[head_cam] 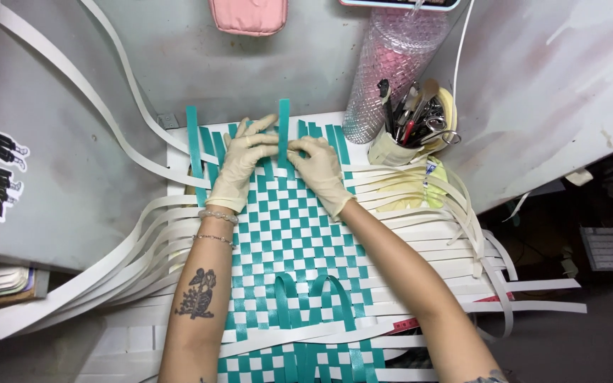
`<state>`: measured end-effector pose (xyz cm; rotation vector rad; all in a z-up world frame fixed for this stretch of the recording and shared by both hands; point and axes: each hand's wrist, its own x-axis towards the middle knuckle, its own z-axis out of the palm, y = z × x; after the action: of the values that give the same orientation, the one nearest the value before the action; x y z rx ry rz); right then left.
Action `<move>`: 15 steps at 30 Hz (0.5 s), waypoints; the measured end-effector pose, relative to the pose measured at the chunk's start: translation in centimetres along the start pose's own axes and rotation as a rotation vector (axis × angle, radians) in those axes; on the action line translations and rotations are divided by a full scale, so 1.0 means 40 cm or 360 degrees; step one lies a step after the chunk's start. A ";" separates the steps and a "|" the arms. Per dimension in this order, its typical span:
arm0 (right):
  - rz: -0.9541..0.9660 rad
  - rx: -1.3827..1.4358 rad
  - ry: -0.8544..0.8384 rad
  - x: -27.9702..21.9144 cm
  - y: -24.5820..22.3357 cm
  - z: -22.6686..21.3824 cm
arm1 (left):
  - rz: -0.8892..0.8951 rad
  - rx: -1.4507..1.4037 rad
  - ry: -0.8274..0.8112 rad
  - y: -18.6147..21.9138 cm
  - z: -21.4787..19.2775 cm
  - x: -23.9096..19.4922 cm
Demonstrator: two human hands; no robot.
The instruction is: The person weaves white and teal straps into a checkerboard pattern on a flat surface. They repeatedly interlace the straps by hand, adjusting and tightening the weave to maintain alignment and tension throughout the process.
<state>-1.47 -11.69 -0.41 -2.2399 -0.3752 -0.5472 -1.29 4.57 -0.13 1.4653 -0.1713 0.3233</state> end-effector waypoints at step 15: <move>-0.0169 0.0114 -0.0199 -0.004 -0.033 -0.033 | -0.0242 -0.0323 0.0101 0.138 -0.028 0.002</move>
<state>-2.53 -11.87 1.14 -2.2002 -0.5714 -0.4428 -3.07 6.08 5.01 1.2577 -0.0395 0.2215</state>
